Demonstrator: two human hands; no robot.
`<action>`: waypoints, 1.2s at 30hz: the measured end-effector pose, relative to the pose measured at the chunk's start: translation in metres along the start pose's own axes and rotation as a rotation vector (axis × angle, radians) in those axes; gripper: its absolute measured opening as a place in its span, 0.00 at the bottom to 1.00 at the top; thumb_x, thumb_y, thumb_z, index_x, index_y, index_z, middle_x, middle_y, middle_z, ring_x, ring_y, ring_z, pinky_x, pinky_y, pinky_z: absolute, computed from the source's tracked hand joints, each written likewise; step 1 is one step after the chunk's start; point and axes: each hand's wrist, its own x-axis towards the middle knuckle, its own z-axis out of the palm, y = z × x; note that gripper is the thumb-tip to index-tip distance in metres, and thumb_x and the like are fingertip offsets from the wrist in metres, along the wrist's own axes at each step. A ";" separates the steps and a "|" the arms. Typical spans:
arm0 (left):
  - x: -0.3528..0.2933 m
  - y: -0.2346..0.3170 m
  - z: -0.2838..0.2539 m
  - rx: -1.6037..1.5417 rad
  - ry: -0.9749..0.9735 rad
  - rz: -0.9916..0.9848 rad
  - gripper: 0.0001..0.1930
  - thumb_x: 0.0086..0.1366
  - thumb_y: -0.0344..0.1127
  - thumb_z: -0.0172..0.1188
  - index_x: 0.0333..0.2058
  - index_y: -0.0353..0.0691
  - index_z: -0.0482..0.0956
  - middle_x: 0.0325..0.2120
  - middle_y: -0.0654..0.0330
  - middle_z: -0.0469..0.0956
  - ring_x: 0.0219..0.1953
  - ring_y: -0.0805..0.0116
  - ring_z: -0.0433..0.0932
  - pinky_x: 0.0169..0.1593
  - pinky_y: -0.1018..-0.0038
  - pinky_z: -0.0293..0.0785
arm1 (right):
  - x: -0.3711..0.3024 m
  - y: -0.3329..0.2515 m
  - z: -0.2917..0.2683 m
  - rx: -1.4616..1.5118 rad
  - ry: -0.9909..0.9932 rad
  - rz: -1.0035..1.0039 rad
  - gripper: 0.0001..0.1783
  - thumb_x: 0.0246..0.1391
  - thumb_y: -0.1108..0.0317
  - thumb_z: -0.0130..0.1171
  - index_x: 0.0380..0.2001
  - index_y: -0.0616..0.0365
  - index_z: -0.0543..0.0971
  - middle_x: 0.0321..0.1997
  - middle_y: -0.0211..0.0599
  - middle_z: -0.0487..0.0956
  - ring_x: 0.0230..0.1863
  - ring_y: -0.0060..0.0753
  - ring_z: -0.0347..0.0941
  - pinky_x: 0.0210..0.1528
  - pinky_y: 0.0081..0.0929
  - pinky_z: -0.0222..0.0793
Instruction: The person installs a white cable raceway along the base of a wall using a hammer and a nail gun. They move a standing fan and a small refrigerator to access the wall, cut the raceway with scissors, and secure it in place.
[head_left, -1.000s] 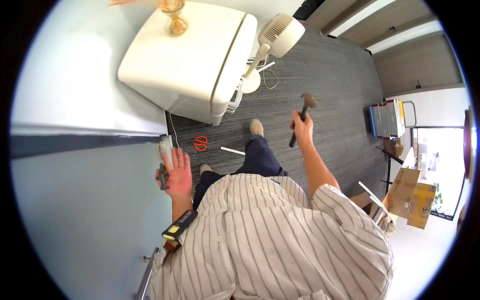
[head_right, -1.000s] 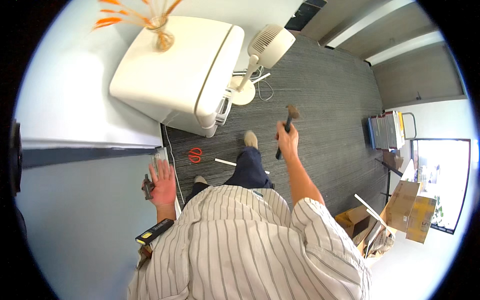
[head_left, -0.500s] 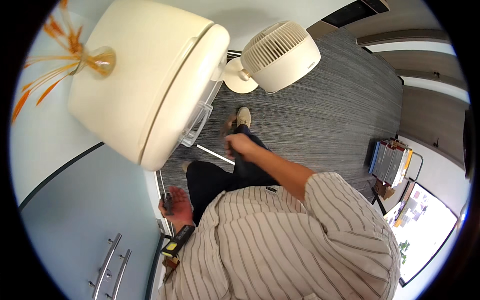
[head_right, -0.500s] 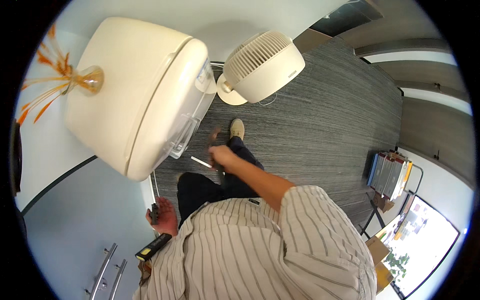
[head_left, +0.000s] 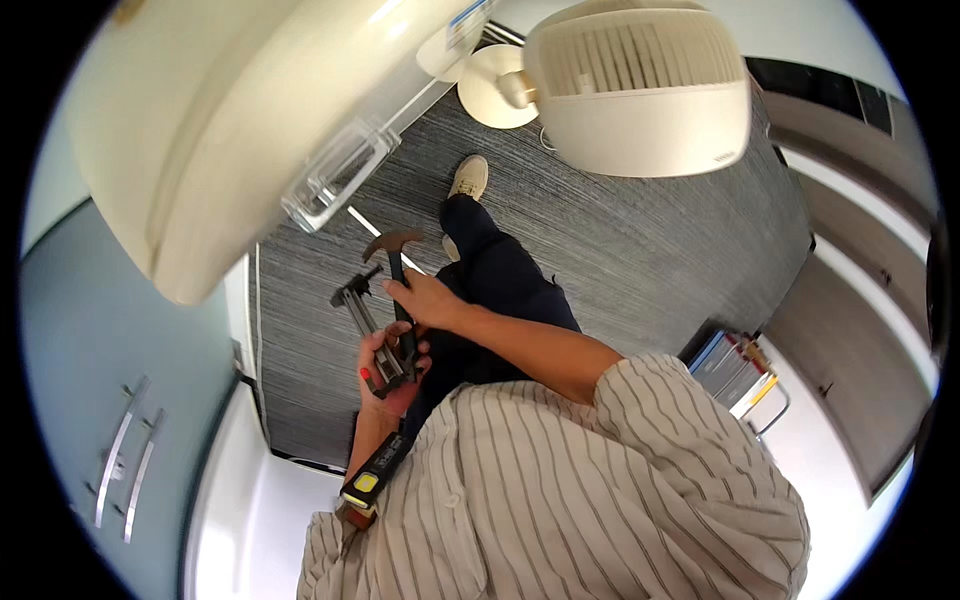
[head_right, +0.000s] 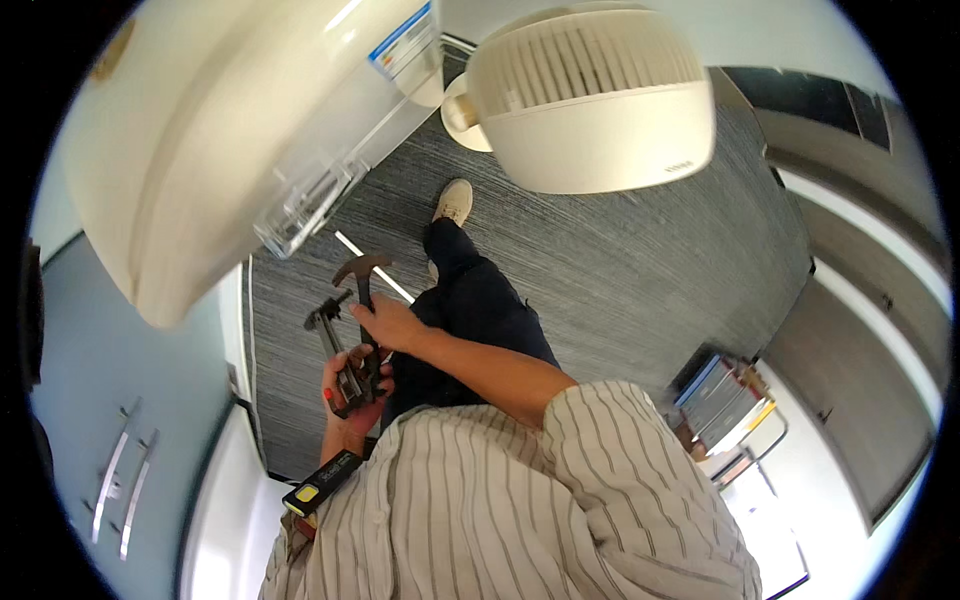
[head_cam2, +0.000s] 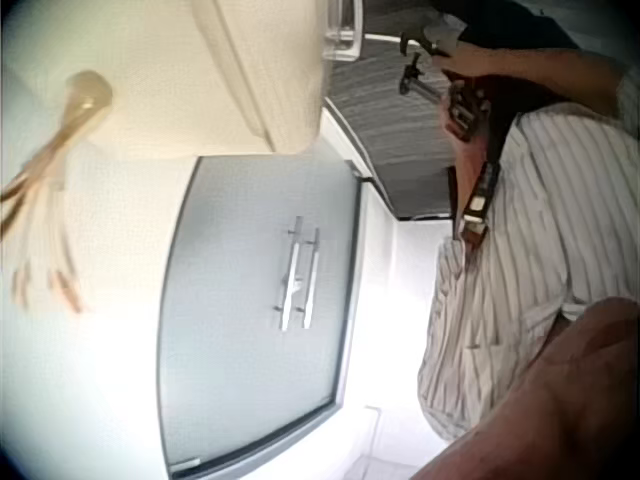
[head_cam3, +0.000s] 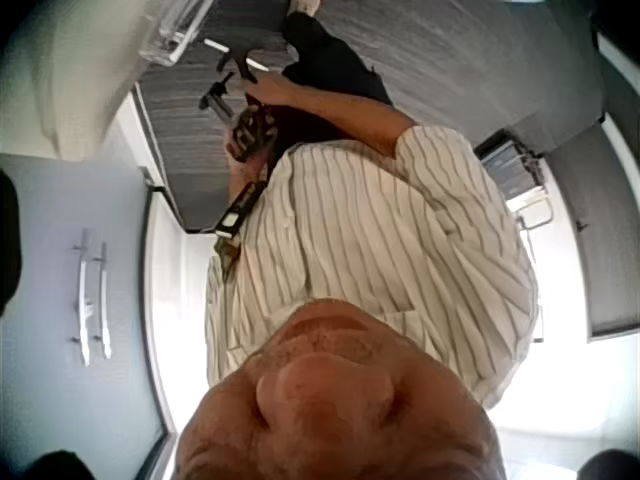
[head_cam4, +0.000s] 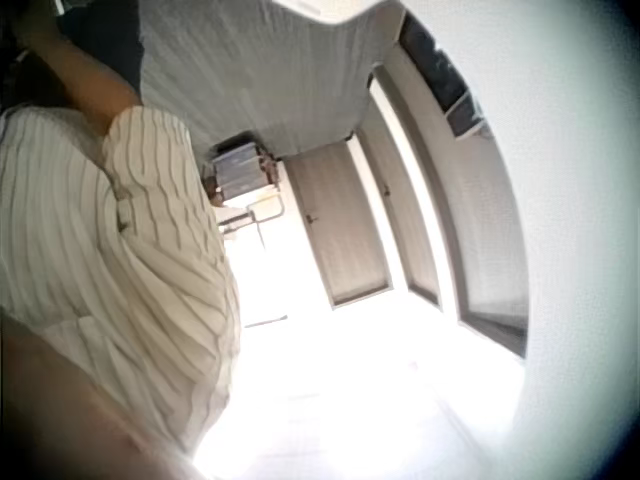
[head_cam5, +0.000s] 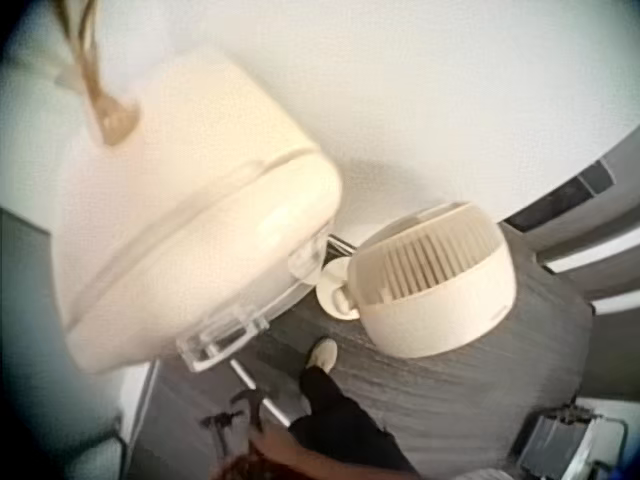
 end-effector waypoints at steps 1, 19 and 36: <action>0.011 -0.006 -0.004 0.055 0.052 0.054 0.13 0.61 0.44 0.57 0.35 0.39 0.77 0.41 0.50 0.76 0.32 0.65 0.73 0.35 0.72 0.72 | 0.008 0.017 -0.013 0.008 -0.122 -0.023 0.34 0.61 0.39 0.46 0.33 0.67 0.76 0.29 0.49 0.79 0.30 0.43 0.77 0.36 0.37 0.72; 0.219 -0.259 -0.221 0.216 0.649 0.474 0.19 0.67 0.49 0.43 0.28 0.41 0.72 0.24 0.64 0.67 0.26 0.74 0.67 0.32 0.75 0.66 | 0.275 0.104 -0.381 0.008 0.837 -0.377 0.37 0.43 0.54 0.72 0.51 0.69 0.72 0.42 0.39 0.77 0.33 0.27 0.71 0.35 0.25 0.70; 0.236 -0.333 -0.160 0.319 0.701 0.500 0.13 0.62 0.44 0.55 0.28 0.38 0.76 0.24 0.65 0.70 0.27 0.75 0.67 0.33 0.76 0.63 | 0.232 0.160 -0.398 0.008 1.014 -0.443 0.29 0.38 0.68 0.68 0.45 0.75 0.74 0.43 0.50 0.78 0.41 0.42 0.77 0.46 0.36 0.72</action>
